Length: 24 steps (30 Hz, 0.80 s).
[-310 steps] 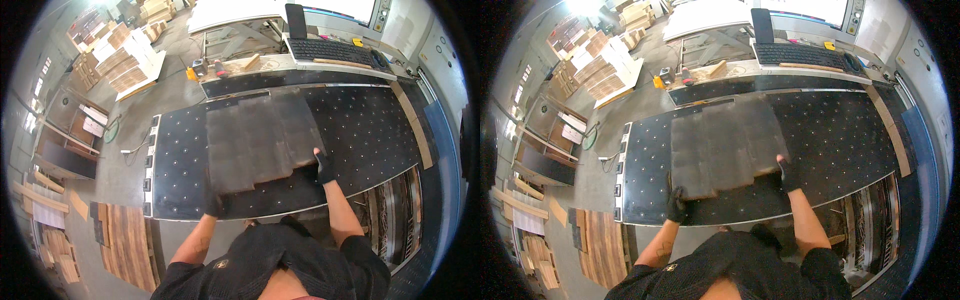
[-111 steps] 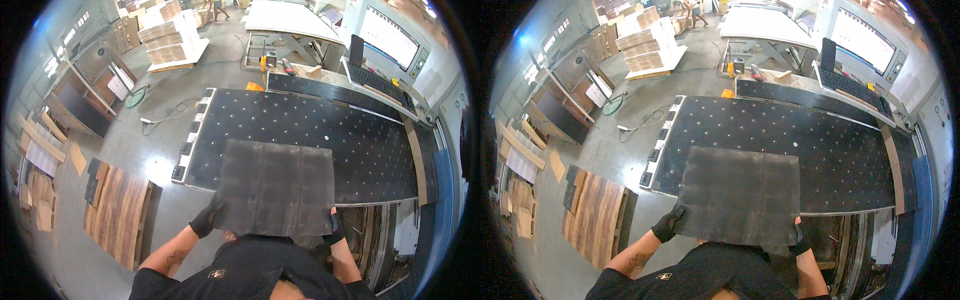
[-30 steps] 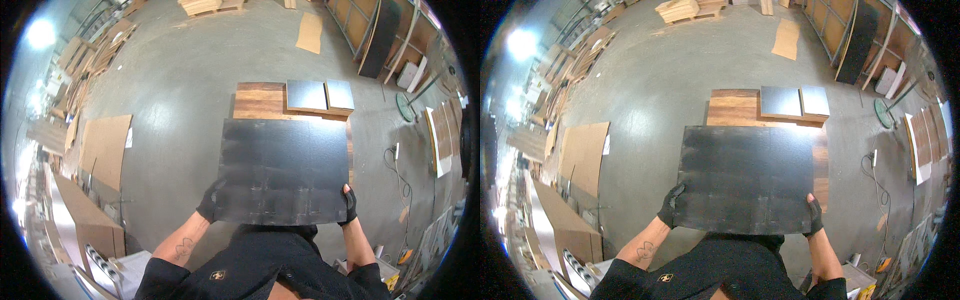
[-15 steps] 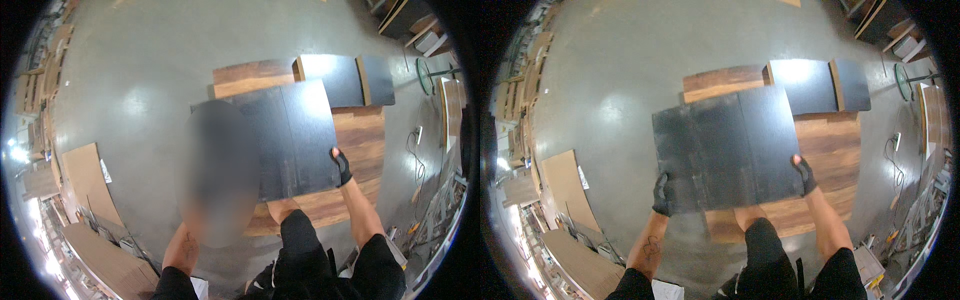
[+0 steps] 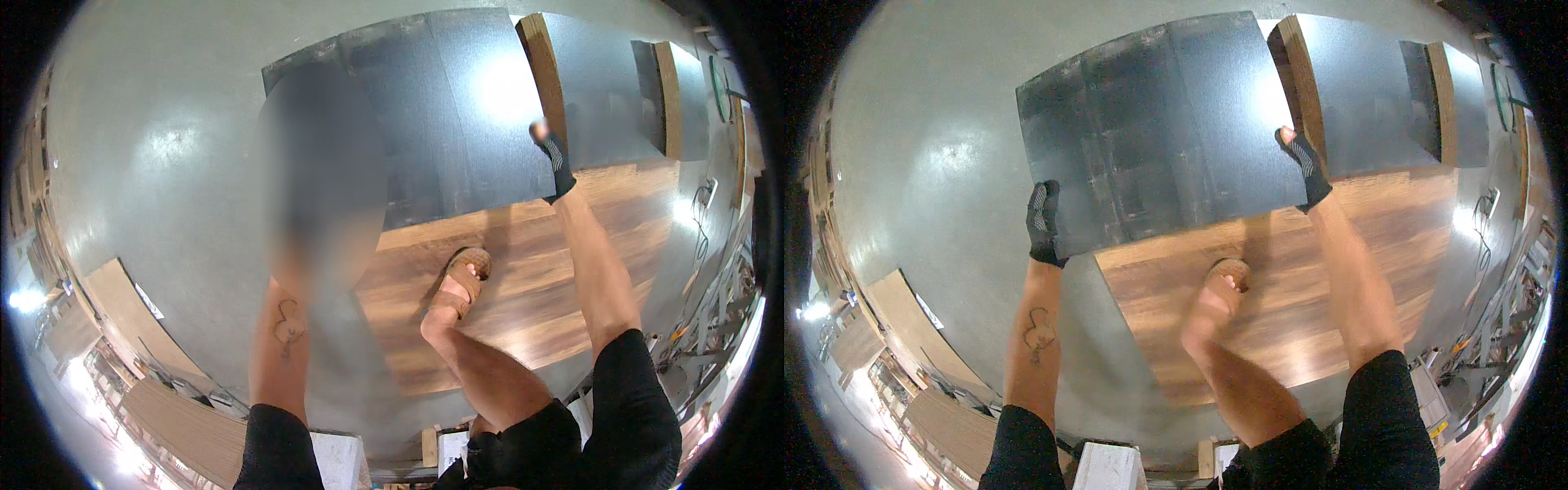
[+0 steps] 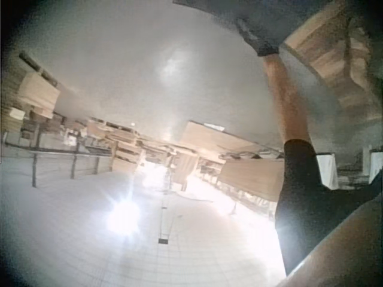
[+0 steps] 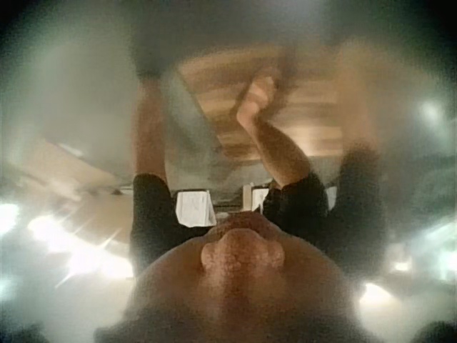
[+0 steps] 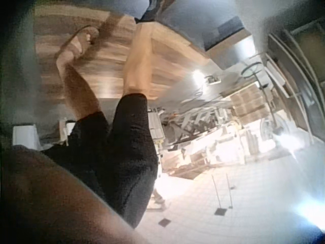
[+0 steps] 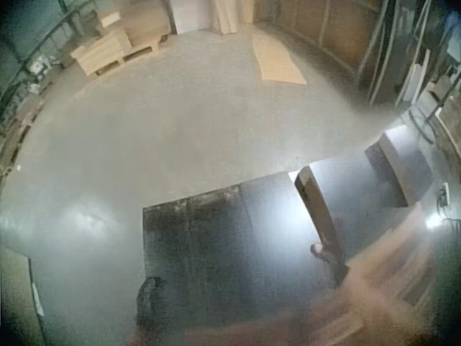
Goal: The person picks up several wooden strips and moves them to a stack, then picks up a larger square black panel and places it onto a wooden board on the floor.
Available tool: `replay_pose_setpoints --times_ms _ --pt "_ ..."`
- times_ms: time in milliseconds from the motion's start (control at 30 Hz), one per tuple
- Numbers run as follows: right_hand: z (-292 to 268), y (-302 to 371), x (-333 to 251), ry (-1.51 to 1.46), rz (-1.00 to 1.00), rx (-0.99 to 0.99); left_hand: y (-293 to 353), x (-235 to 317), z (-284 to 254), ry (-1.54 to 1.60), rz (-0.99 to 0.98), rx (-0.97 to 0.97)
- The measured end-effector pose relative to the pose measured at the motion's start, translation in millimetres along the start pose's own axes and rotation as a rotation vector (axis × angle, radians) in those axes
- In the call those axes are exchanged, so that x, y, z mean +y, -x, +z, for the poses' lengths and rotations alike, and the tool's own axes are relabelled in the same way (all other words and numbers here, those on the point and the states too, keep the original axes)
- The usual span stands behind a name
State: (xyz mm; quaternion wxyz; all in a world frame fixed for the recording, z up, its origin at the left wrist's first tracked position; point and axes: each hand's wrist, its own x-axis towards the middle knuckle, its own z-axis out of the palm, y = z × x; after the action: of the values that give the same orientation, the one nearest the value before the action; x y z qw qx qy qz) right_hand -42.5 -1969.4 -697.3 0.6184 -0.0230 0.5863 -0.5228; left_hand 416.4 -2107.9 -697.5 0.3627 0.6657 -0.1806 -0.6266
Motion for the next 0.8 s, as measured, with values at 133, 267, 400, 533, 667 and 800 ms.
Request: replay_pose_setpoints --times_ms 133,267,400,533,667,800 --pt "-8 -28 6 0.0 -0.022 -0.07 -24 -2 13 -0.026 -0.047 -0.165" --pt "-9 -28 9 0.136 0.039 0.058 -24 -6 14 0.185 -0.255 -0.254" --pt "2 -16 3 0.049 0.055 0.045 -9 -8 19 0.098 -0.256 -0.277" --pt "12 -16 -15 0.186 0.038 0.06 -3 5 31 0.031 -0.138 -0.352" --pt "11 -23 -37 1.026 -0.028 0.033 0 30 35 -1.011 0.3 -0.214" --pt "20 -25 -39 1.043 -0.102 0.096 -8 50 39 -0.972 0.341 -0.302"
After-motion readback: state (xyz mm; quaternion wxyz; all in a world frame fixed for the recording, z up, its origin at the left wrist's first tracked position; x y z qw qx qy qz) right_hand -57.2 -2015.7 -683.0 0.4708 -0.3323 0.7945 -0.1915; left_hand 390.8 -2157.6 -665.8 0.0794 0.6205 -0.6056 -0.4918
